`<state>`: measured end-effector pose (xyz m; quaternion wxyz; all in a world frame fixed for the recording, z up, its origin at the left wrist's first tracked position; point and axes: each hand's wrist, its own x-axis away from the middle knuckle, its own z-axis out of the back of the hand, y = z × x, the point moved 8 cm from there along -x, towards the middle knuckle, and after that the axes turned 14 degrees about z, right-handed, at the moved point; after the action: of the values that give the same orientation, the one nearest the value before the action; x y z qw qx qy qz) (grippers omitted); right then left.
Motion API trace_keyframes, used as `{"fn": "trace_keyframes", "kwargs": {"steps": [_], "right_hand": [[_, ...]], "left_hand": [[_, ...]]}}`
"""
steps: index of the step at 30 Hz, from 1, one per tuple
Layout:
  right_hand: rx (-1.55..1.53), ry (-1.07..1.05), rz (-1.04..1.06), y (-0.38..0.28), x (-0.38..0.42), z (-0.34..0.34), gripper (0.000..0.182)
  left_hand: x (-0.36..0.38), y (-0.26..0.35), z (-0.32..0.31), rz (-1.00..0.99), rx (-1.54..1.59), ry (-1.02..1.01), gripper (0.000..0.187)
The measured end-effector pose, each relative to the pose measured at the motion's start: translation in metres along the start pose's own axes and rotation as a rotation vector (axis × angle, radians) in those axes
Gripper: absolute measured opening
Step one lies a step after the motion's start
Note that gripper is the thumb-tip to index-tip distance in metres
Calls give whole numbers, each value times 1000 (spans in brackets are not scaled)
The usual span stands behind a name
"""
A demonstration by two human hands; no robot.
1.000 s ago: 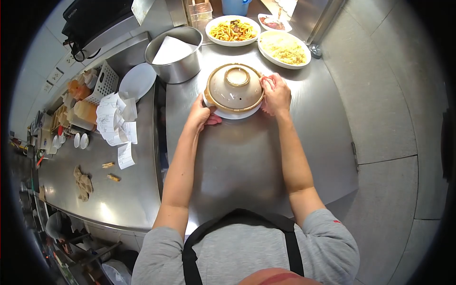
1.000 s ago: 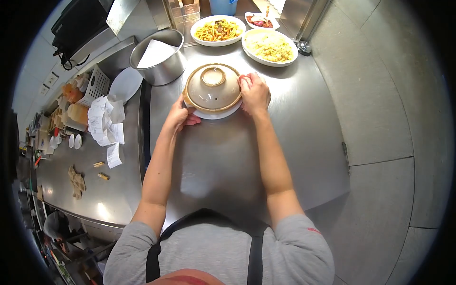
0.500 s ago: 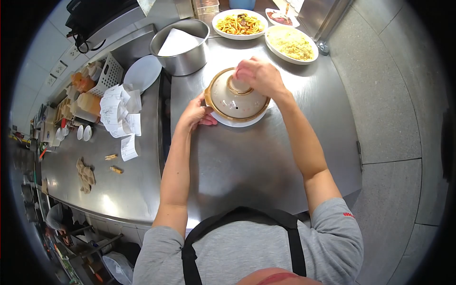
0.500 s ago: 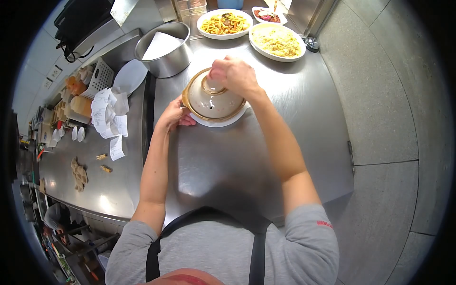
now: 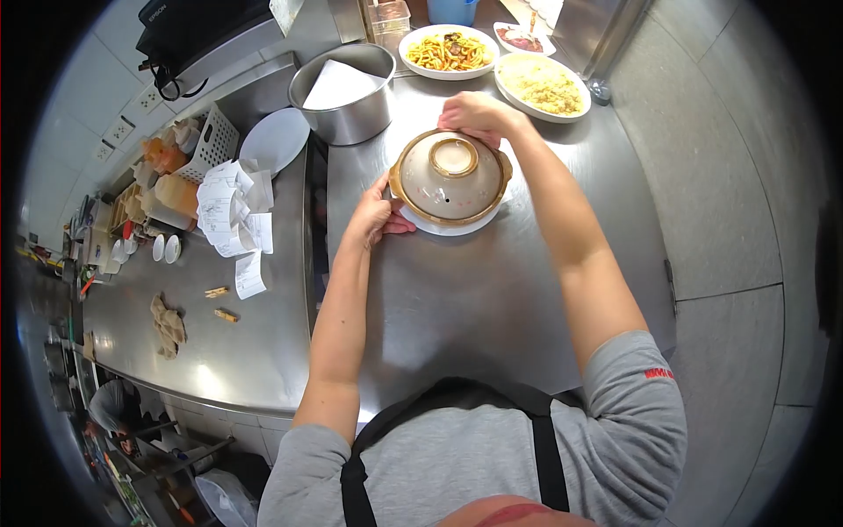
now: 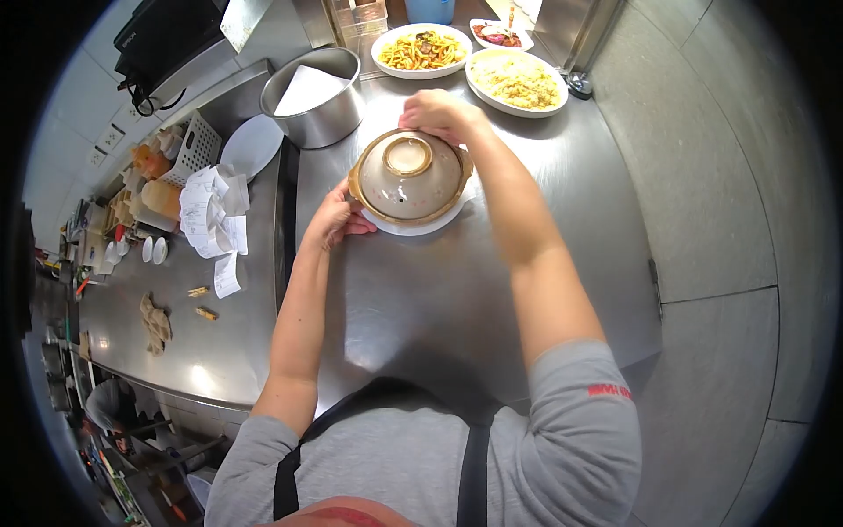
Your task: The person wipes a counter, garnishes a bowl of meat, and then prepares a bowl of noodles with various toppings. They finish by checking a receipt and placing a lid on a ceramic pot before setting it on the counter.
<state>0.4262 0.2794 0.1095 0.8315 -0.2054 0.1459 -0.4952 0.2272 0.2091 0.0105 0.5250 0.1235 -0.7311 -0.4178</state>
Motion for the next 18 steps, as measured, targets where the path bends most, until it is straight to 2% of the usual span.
{"fn": "trace_keyframes", "kwargs": {"steps": [1, 3, 4, 6, 7, 9, 11, 13, 15, 18], "right_hand": [[-83, 50, 2, 11, 22, 3, 27], [-14, 101, -254, 13, 77, 9, 33], [23, 164, -272, 16, 104, 5, 37], [-163, -26, -470, 15, 165, -12, 38], [-178, -56, -381, 16, 194, -21, 38], [-109, -111, -391, -5, 244, -17, 37], [-19, -13, -528, -11, 296, -6, 31], [-25, 131, -545, -24, 341, -1, 31], [-129, 184, -679, -41, 378, -3, 31], [-373, 393, -751, -65, 415, -16, 30]], "left_hand": [[-1, -2, 0, 2, 26, 15, 70], [-3, -4, -1, -4, 75, 42, 73], [-4, -4, -3, -10, 95, 54, 74], [-8, -5, -10, -29, 126, 75, 76], [-10, -4, -13, -45, 135, 86, 76], [-14, 1, -18, -79, 165, 102, 79], [-27, 3, -20, -113, 218, 193, 76], [-28, 12, -28, -91, 259, 256, 78], [-41, 21, -37, -124, 317, 287, 79], [-58, 36, -54, -138, 409, 286, 80]]}}
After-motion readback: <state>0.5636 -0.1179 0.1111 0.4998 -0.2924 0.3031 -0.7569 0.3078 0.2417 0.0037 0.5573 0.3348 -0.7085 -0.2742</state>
